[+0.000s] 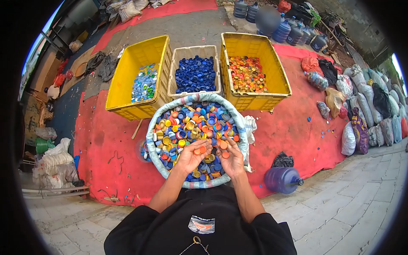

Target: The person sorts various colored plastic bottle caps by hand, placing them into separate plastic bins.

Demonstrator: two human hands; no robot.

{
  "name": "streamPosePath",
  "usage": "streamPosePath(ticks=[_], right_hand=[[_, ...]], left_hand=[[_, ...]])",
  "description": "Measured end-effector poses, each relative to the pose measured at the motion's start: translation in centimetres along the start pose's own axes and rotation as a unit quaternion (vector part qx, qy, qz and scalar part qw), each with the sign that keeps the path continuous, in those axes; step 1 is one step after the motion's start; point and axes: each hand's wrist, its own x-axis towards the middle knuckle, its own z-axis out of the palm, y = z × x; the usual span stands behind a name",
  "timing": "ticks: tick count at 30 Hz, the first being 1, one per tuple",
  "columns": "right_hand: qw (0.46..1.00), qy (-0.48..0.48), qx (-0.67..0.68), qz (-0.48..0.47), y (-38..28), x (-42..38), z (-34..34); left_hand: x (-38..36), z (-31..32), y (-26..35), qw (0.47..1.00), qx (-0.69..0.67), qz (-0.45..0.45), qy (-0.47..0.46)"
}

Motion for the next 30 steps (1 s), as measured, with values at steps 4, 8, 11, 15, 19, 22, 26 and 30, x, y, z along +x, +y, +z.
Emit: streamPosePath(ticks=[4,8,11,15,19,22,26,30], right_hand=[[1.000,0.019,-0.015,-0.011,-1.1,0.1,-0.6],[0.999,0.035,0.011,-0.033,-2.9,0.4,-0.6],[0.997,0.053,0.032,-0.054,-5.0,0.5,-0.6],[0.993,0.068,0.033,-0.087,-8.5,2.4,-1.2],[0.987,0.110,0.021,-0.113,-12.2,6.5,-2.2],[0.987,0.100,0.010,-0.123,-15.1,11.6,-2.3],[0.974,0.009,-0.101,-0.202,-19.4,19.6,1.4],[0.973,0.090,-0.117,-0.177,-21.2,22.6,3.7]], left_hand=[[0.9,1.9,-0.6,1.000,-0.023,-0.021,-0.005],[3.0,3.9,-1.5,0.999,-0.026,-0.034,-0.007],[5.1,5.5,-2.0,0.998,-0.039,-0.047,-0.019],[9.4,9.1,-2.3,0.998,-0.059,-0.029,0.006],[15.8,11.7,-2.6,0.999,-0.038,-0.037,0.008],[21.8,15.3,-1.9,0.998,0.008,-0.036,0.052],[29.6,17.6,1.2,1.000,-0.011,0.004,-0.005],[27.8,19.6,5.9,0.994,-0.036,0.037,-0.093]])
